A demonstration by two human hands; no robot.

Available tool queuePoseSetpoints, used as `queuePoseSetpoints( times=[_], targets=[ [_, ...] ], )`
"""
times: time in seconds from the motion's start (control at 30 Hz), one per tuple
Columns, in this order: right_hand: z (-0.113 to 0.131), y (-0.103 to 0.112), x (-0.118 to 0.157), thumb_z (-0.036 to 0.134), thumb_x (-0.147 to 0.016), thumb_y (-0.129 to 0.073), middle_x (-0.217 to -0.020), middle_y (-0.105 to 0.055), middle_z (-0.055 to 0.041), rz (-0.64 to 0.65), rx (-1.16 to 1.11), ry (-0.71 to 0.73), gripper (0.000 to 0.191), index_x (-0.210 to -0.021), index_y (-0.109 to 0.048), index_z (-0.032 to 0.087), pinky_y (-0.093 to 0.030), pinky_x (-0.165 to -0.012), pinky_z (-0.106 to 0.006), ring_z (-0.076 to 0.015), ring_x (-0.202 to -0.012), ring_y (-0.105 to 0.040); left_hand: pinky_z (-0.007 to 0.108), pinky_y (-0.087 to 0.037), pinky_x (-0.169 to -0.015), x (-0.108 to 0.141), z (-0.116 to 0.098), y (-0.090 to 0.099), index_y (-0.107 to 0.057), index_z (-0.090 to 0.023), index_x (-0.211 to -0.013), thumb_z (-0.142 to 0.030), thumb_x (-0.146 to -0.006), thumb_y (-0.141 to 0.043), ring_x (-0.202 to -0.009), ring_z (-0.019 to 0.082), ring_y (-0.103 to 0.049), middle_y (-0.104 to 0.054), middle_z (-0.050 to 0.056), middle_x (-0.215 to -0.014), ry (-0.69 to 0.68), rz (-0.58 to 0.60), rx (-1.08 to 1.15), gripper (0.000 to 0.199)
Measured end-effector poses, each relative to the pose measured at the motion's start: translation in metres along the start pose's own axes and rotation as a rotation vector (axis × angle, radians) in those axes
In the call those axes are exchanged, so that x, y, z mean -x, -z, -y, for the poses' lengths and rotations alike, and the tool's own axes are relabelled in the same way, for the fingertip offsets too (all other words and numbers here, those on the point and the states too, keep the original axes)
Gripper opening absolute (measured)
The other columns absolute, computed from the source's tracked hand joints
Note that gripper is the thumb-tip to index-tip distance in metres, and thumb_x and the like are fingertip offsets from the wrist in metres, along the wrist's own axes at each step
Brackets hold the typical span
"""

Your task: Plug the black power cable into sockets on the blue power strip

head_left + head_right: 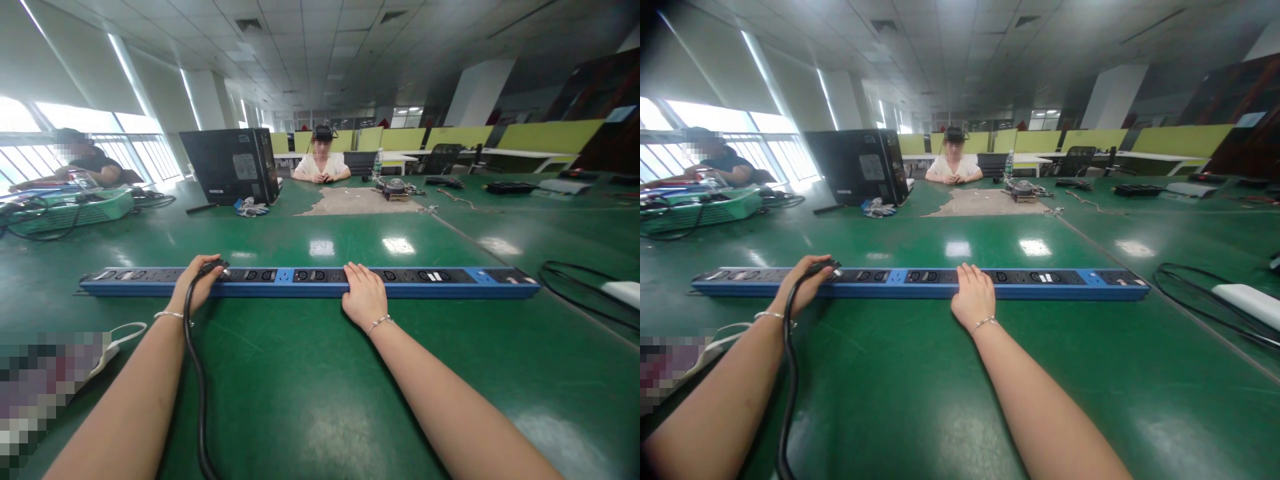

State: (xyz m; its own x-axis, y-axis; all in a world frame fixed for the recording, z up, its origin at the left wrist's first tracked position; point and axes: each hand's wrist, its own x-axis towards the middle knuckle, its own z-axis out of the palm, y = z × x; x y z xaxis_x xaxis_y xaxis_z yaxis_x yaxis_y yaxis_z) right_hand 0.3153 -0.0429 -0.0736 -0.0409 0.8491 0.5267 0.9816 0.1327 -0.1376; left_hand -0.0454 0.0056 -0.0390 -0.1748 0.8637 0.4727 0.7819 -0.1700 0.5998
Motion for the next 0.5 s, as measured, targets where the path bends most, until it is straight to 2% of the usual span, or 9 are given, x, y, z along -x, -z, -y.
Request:
queuePoseSetpoints(
  times=[0.1,0.23,0.3,0.4,0.5],
  targets=[
    [-0.001,0.0,0.0,0.015,-0.073,-0.046,-0.134,-0.05,-0.0064,-0.004,0.007,0.005,0.055,-0.128,-0.05,0.012,-0.025,-0.103,-0.035,-0.0203,-0.125,-0.039,0.035,-0.048,-0.08,0.001,-0.002,-0.008,-0.058,-0.021,-0.107,-0.045,-0.073,-0.053,-0.086,0.022,-0.062,-0.067,0.005,-0.093,-0.027,0.059,0.009,0.043],
    [-0.001,0.0,0.001,0.015,-0.073,-0.045,-0.133,-0.051,-0.0058,-0.023,0.016,0.012,0.054,-0.126,-0.052,0.012,-0.025,-0.102,-0.034,-0.0205,-0.124,-0.04,0.034,-0.048,-0.078,0.001,-0.002,-0.014,-0.058,-0.023,-0.109,-0.047,-0.073,-0.052,-0.087,0.023,-0.063,-0.068,0.006,-0.094,-0.02,0.067,-0.074,0.044],
    [-0.001,0.0,0.001,0.015,-0.073,-0.045,-0.133,-0.052,-0.0058,-0.03,0.016,0.012,0.054,-0.126,-0.052,0.012,-0.026,-0.102,-0.034,-0.0204,-0.123,-0.04,0.033,-0.048,-0.079,0.001,0.0,-0.017,-0.059,-0.025,-0.108,-0.047,-0.073,-0.052,-0.089,0.023,-0.063,-0.068,0.005,-0.096,-0.063,0.09,-0.103,0.042],
    [-0.001,-0.001,0.001,0.015,-0.072,-0.046,-0.133,-0.052,-0.0061,-0.028,0.014,0.016,0.054,-0.126,-0.052,0.012,-0.026,-0.102,-0.034,-0.0204,-0.124,-0.04,0.033,-0.047,-0.083,0.002,0.001,-0.02,-0.059,-0.025,-0.106,-0.047,-0.073,-0.051,-0.092,0.022,-0.062,-0.067,0.004,-0.101,-0.131,0.128,-0.103,0.04],
    [-0.002,-0.001,0.001,0.015,-0.073,-0.046,-0.133,-0.051,-0.0065,-0.023,0.019,0.02,0.054,-0.127,-0.051,0.012,-0.026,-0.102,-0.034,-0.0203,-0.124,-0.04,0.033,-0.046,-0.084,0.004,0.002,-0.022,-0.059,-0.024,-0.105,-0.046,-0.073,-0.052,-0.092,0.022,-0.062,-0.067,0.004,-0.101,-0.116,0.121,-0.094,0.039]
  ],
)
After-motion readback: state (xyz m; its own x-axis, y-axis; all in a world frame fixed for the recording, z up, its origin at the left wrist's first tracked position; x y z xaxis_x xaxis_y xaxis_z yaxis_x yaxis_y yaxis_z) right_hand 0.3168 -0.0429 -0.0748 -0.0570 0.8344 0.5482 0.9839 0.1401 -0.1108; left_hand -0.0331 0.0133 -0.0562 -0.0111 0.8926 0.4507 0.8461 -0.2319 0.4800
